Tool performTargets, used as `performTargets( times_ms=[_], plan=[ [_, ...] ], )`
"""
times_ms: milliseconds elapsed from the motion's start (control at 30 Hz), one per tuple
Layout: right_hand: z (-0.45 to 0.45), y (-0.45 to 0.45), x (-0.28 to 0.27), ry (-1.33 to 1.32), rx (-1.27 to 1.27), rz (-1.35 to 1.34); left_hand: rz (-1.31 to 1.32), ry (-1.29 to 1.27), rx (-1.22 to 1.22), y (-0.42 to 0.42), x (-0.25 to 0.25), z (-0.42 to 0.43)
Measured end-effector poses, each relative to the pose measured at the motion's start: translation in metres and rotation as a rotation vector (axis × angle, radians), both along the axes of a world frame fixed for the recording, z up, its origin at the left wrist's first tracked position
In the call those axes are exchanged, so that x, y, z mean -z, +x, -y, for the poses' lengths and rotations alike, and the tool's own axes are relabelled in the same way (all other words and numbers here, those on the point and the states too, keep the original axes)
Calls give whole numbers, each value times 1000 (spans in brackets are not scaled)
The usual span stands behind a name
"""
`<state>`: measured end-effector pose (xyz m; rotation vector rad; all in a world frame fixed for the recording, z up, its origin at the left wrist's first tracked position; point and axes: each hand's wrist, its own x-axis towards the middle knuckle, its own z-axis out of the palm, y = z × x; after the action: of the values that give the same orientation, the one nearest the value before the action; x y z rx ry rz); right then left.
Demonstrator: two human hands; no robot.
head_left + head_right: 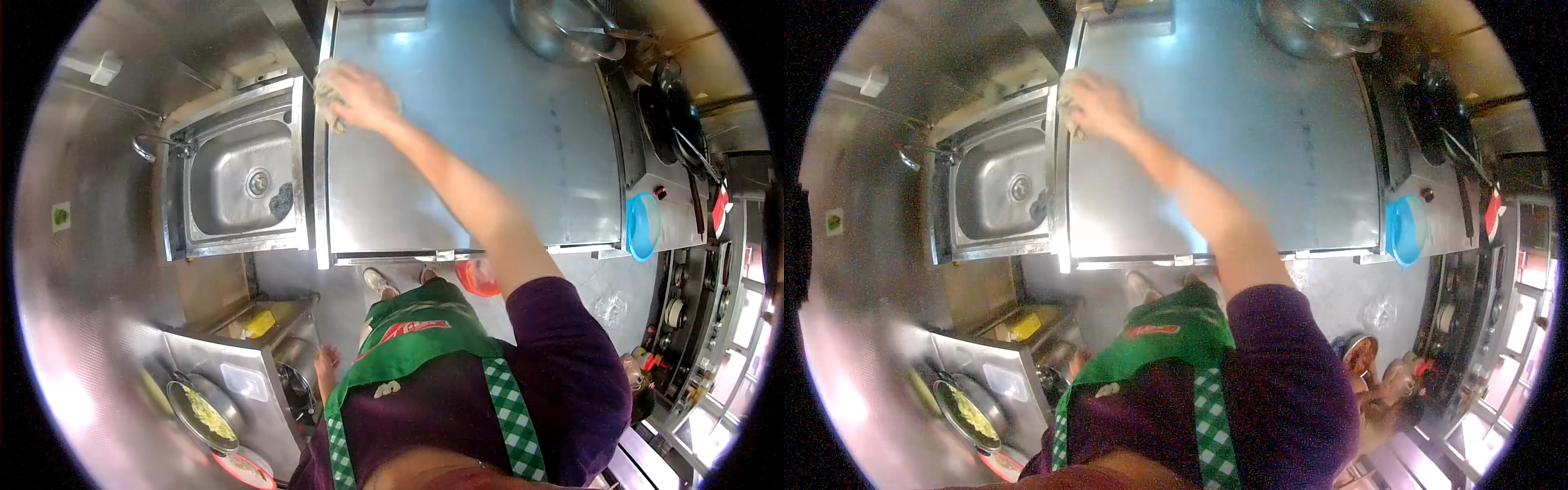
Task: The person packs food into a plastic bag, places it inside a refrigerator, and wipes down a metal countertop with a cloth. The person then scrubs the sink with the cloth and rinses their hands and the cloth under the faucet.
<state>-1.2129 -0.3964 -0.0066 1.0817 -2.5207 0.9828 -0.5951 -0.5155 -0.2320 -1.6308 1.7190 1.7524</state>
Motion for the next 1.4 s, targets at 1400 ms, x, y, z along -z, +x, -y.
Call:
performTargets(
  times_ms=[1400],
  plan=[
    [26, 0, -17, -35, -238, 132, 122, 106, -325, 50, 3, -20]
  ],
)
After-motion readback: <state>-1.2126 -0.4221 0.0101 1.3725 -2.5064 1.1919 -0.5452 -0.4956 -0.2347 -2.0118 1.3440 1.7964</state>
